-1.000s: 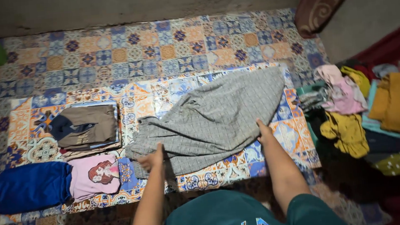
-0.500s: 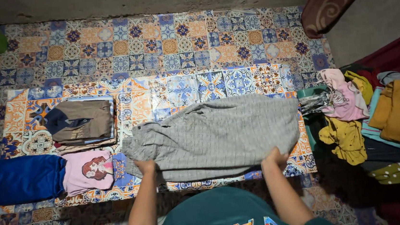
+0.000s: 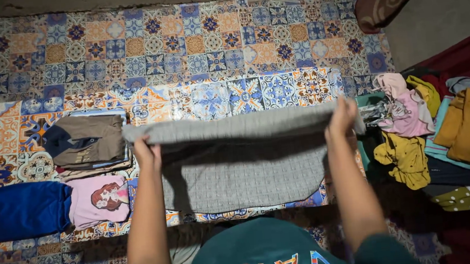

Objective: Folding various items of clothing including shirts, shorts, and pants on a low surface.

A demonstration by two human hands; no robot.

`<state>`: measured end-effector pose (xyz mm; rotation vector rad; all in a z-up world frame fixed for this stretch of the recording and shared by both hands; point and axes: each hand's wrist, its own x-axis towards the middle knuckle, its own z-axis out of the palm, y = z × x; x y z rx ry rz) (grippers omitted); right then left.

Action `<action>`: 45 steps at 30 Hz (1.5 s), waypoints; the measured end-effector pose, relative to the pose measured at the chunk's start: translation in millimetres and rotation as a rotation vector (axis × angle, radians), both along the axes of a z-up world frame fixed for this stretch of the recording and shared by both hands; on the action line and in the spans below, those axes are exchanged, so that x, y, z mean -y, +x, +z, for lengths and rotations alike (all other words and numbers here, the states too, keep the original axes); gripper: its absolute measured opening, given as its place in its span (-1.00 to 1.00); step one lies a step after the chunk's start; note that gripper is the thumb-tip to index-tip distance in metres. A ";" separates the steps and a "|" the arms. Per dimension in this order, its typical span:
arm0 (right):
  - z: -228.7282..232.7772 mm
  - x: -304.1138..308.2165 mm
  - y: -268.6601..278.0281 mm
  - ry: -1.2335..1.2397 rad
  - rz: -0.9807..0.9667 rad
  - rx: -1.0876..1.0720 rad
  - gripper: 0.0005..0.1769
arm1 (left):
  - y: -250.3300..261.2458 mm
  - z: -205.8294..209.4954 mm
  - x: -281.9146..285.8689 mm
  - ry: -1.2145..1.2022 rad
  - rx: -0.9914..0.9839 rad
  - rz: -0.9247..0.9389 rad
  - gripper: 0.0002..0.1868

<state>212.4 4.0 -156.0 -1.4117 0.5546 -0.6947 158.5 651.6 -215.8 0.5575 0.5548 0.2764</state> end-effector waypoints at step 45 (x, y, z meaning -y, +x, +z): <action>-92.8 -7.7 -214.7 -0.745 -0.235 -1.161 -0.28 | -179.9 -6.6 32.4 2.016 -1.249 -1.077 0.07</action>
